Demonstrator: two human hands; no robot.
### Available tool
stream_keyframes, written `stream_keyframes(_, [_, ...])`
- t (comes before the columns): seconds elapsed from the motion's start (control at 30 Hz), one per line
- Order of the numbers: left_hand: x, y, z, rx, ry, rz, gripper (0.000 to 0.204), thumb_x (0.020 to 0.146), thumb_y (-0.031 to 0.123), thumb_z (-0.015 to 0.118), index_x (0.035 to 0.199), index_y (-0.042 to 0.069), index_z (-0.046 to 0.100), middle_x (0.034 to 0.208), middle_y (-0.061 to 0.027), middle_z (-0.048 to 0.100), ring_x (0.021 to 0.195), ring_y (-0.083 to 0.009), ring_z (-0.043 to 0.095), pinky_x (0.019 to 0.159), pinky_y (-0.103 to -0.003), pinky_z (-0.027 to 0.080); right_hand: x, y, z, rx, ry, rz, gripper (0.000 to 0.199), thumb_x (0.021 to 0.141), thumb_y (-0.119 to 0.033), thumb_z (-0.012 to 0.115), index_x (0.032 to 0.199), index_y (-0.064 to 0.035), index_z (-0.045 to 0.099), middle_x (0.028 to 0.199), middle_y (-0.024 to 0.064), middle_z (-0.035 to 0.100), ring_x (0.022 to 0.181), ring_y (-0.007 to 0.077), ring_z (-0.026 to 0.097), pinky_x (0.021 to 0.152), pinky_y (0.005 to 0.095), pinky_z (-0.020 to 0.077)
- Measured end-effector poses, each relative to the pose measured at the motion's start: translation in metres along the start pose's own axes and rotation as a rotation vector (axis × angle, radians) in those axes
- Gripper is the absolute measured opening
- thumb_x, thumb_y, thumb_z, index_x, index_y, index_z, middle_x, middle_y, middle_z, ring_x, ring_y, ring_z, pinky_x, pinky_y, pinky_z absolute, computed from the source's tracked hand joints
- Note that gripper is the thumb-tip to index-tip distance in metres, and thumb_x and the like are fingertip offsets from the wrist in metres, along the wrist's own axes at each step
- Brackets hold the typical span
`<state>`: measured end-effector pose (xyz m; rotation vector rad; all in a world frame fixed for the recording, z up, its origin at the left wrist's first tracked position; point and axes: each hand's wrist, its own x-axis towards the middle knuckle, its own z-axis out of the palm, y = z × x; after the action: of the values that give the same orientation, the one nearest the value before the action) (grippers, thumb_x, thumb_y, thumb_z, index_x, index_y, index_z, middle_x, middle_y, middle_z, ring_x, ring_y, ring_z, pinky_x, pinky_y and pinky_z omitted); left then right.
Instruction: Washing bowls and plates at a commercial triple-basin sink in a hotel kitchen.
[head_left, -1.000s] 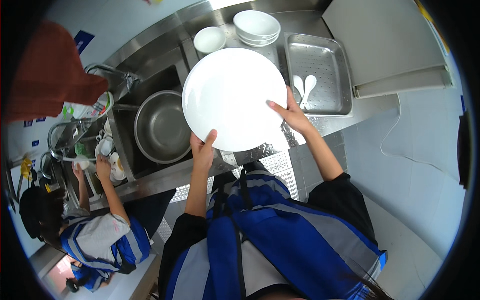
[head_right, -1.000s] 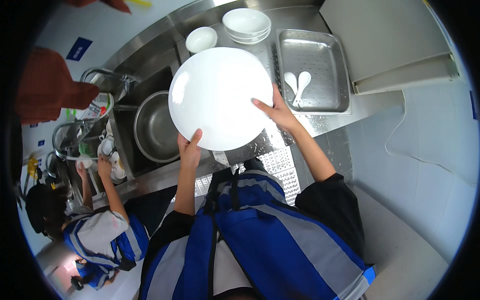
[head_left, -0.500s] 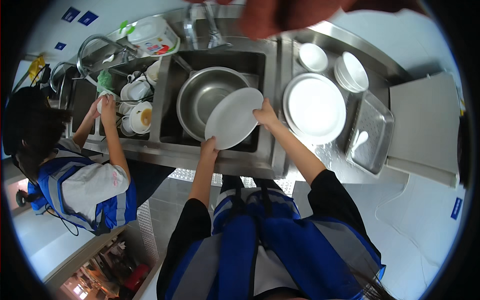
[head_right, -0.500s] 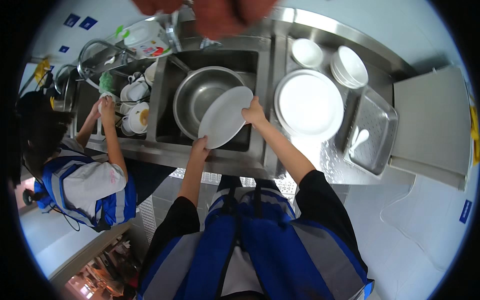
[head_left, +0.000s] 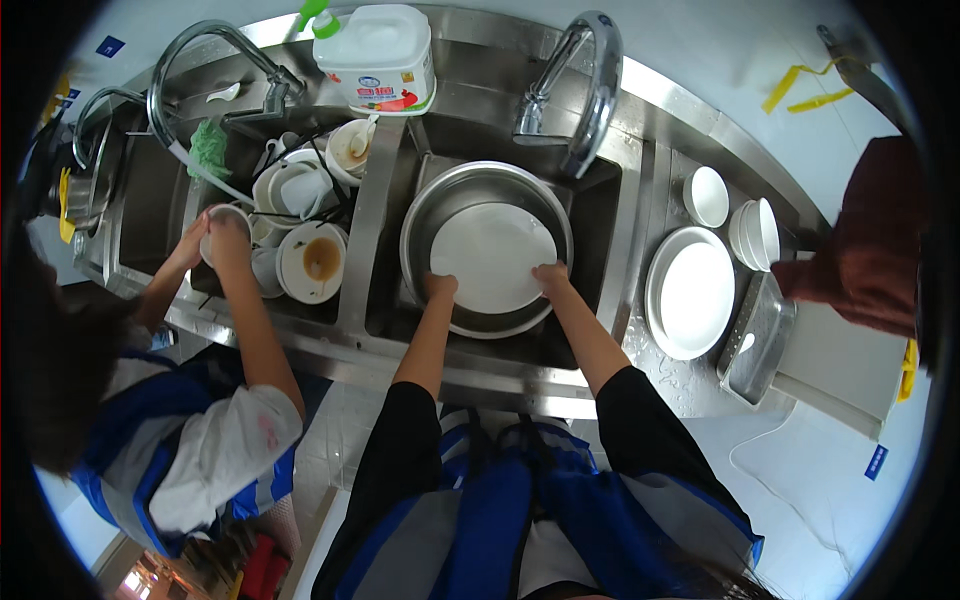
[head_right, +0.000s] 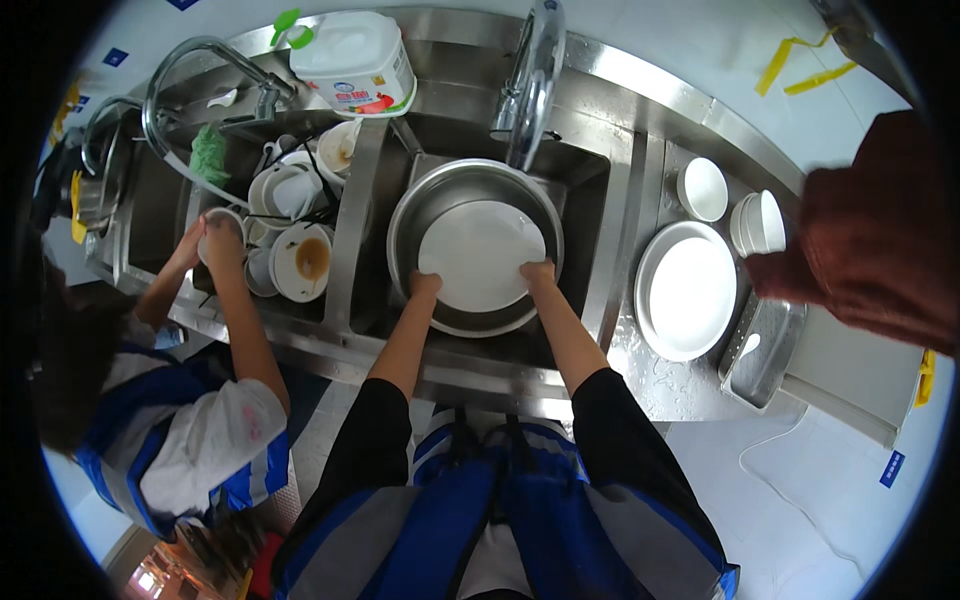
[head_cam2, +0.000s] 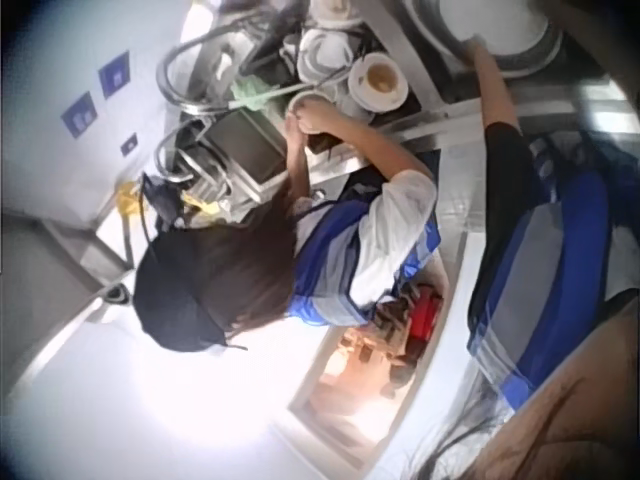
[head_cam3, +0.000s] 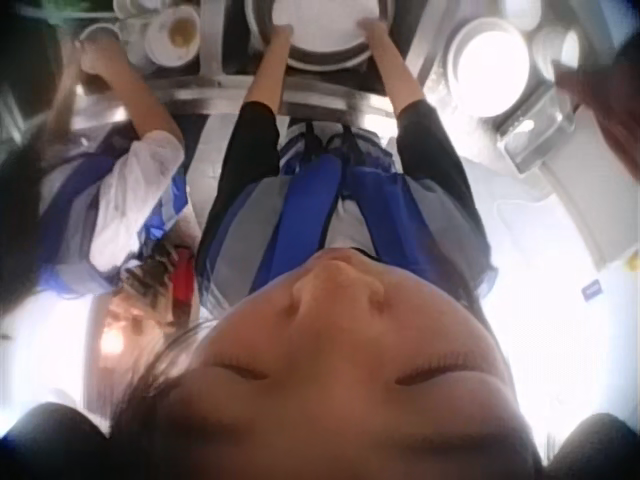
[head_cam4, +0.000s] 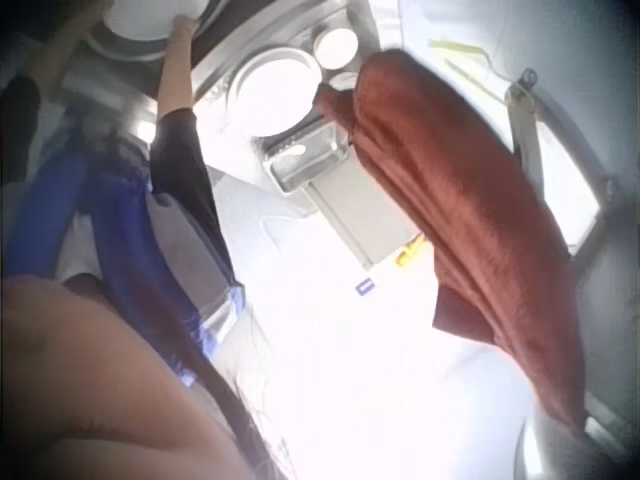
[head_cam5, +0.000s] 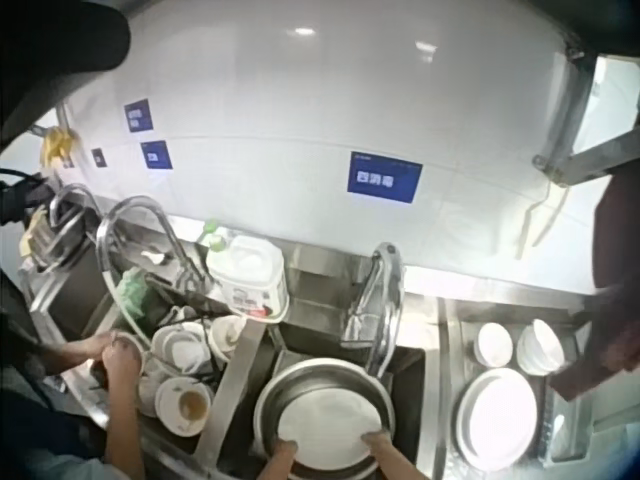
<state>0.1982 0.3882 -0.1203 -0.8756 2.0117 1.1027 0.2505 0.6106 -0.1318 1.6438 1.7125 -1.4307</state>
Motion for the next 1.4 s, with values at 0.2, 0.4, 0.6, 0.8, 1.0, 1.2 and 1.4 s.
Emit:
stream_keyframes(0.2, [0.029, 0.004, 0.008, 0.056, 0.075, -0.022, 0.054, 0.077, 0.001, 0.053, 0.126, -0.007, 0.033, 0.125, -0.0254, 0.044, 0.115, -0.0359, 0.046, 0.095, -0.038, 0.043, 0.070, 0.034, 0.040, -0.050, 0.159, -0.127, 0.066, 0.067, -0.003, 0.070, 0.124, 0.0067, 0.038, 0.110, 0.0194, 0.055, 0.097, 0.0245, 0.057, 0.076, 0.0324, 0.0503])
stream_keyframes(0.4, [0.045, 0.001, 0.016, 0.011, 0.165, 0.133, 0.054, 0.078, 0.006, 0.058, 0.125, -0.008, 0.033, 0.123, -0.0239, 0.045, 0.115, -0.0352, 0.046, 0.095, -0.039, 0.040, 0.123, 0.061, 0.053, -0.153, 0.151, -0.143, 0.059, 0.063, -0.015, 0.071, 0.115, 0.0026, 0.050, 0.112, 0.0195, 0.057, 0.104, 0.0283, 0.056, 0.088, 0.0331, 0.0452])
stream_keyframes(0.6, [0.060, -0.012, 0.007, -0.003, 0.000, 0.158, 0.050, 0.082, 0.011, 0.058, 0.123, -0.008, 0.037, 0.122, -0.0245, 0.045, 0.112, -0.0353, 0.048, 0.091, -0.039, 0.041, 0.091, 0.067, 0.036, 0.327, -0.031, -0.175, 0.048, 0.065, -0.003, 0.065, 0.110, 0.0051, 0.050, 0.096, 0.0162, 0.061, 0.087, 0.0268, 0.060, 0.075, 0.0328, 0.0475])
stream_keyframes(0.8, [0.029, -0.015, 0.007, 0.072, 0.063, 0.099, 0.042, 0.083, 0.011, 0.054, 0.117, -0.011, 0.044, 0.116, -0.0251, 0.050, 0.108, -0.0350, 0.051, 0.085, -0.039, 0.044, 0.048, 0.062, 0.016, 0.263, 0.093, -0.216, 0.049, 0.065, 0.000, 0.063, 0.111, 0.0054, 0.049, 0.099, 0.0168, 0.059, 0.086, 0.0265, 0.060, 0.074, 0.0342, 0.0482])
stream_keyframes(1.0, [0.016, -0.010, -0.003, 0.107, -0.064, -0.043, 0.034, 0.082, 0.010, 0.053, 0.110, -0.010, 0.049, 0.110, -0.0260, 0.053, 0.096, -0.0340, 0.057, 0.079, -0.037, 0.050, 0.021, 0.025, -0.008, 0.154, 0.009, -0.160, 0.052, 0.066, 0.000, 0.060, 0.115, 0.0066, 0.044, 0.095, 0.0183, 0.059, 0.078, 0.0278, 0.061, 0.063, 0.0391, 0.0514])
stream_keyframes(1.2, [-0.011, -0.006, -0.015, -0.429, -0.221, -0.253, 0.029, 0.081, 0.004, 0.051, 0.106, -0.010, 0.049, 0.108, -0.0207, 0.051, 0.093, -0.0317, 0.055, 0.078, -0.036, 0.050, -0.052, -0.065, -0.037, -0.289, 0.062, -0.350, 0.051, 0.070, -0.015, 0.055, 0.108, 0.0170, 0.045, 0.101, 0.0244, 0.059, 0.083, 0.0335, 0.064, 0.055, 0.0356, 0.0556])
stream_keyframes(1.4, [-0.065, -0.019, -0.022, -1.182, -0.508, -0.408, 0.024, 0.081, 0.000, 0.053, 0.103, -0.008, 0.047, 0.104, -0.0170, 0.051, 0.095, -0.0296, 0.055, 0.082, -0.039, 0.053, -0.145, -0.141, -0.071, -0.404, -0.175, -0.531, 0.062, 0.073, -0.013, 0.055, 0.107, 0.0296, 0.028, 0.097, 0.0308, 0.057, 0.067, 0.0330, 0.065, 0.056, 0.0346, 0.0577])
